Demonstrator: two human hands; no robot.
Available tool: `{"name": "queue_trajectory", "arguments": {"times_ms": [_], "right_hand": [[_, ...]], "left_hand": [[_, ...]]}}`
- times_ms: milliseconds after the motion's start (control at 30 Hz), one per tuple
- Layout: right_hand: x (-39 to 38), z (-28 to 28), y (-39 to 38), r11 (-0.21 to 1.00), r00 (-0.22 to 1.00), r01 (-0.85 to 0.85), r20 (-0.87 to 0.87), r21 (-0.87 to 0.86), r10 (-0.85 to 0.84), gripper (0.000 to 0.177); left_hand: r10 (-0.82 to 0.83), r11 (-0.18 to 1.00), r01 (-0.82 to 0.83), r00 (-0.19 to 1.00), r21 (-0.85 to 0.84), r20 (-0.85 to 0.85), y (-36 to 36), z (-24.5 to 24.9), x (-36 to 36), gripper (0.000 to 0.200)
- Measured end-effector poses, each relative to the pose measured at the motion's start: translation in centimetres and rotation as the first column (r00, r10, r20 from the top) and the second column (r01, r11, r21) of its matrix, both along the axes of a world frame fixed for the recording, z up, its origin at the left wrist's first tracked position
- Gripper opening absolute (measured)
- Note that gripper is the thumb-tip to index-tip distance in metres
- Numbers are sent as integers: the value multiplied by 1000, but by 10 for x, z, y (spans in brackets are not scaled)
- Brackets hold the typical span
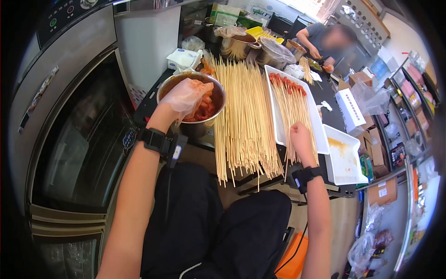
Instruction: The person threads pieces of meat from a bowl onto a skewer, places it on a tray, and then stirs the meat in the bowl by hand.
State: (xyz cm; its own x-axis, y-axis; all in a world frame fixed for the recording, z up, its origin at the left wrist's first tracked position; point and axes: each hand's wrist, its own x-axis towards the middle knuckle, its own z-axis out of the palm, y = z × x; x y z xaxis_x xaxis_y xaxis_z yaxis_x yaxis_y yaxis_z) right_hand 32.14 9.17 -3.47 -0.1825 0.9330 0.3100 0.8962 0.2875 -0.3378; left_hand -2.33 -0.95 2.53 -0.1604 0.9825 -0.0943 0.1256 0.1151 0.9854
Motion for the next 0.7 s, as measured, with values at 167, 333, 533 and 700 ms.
{"name": "queue_trajectory", "arguments": {"times_ms": [167,333,533,700], "right_hand": [[3,12,-6,982,984,-172,-54,-79,168,18],[3,11,-5,989,991,-132,26,-71,134,17],[7,-2,2,1000,1000,-3,22,18,2,17],[8,-1,4,999,999,35,-40,-7,-35,17]], "left_hand": [[-47,997,50,998,-58,48,5,-3,-4,31],[-83,945,289,671,157,-737,19,-27,-25,26],[-35,992,40,999,-121,41,6,-1,-4,23],[-63,940,229,846,254,-529,22,-35,-23,26]]}}
